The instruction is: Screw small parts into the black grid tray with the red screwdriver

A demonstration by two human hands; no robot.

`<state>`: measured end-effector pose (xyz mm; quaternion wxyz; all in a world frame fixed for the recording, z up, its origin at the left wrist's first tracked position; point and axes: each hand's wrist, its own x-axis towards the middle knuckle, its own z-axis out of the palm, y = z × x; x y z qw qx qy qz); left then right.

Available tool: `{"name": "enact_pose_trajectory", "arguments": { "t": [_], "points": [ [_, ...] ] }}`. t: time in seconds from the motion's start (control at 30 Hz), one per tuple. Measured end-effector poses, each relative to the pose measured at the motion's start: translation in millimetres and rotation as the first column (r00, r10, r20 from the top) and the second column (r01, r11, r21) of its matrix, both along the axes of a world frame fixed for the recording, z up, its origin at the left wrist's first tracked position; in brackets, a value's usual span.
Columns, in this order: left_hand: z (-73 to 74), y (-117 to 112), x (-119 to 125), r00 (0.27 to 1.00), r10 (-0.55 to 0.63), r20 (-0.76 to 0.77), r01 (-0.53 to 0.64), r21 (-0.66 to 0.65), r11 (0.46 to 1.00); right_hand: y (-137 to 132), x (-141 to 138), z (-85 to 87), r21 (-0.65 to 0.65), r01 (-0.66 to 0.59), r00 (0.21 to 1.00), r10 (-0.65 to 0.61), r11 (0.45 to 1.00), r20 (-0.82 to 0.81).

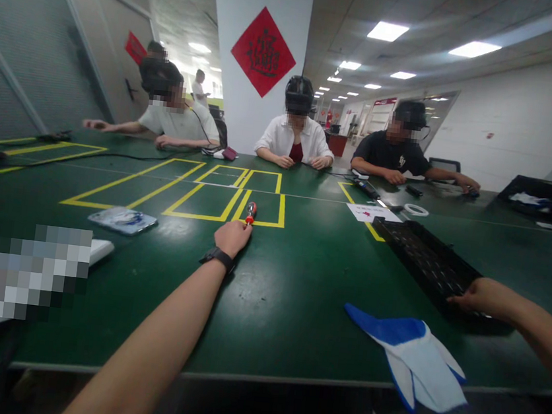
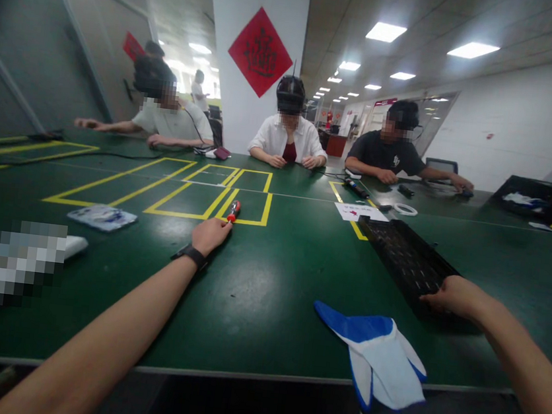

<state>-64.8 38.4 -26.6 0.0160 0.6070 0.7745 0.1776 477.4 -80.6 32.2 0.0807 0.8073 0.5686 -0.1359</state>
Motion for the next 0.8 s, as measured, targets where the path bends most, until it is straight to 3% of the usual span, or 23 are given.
{"name": "enact_pose_trajectory", "arguments": {
  "t": [0.8],
  "points": [
    [1.6,-1.2,-0.9,1.000,-0.006,0.017,0.006,-0.008,1.000,6.6,1.7,1.2,-0.061,0.035,0.996,-0.040,0.998,-0.077]
  ]
}}
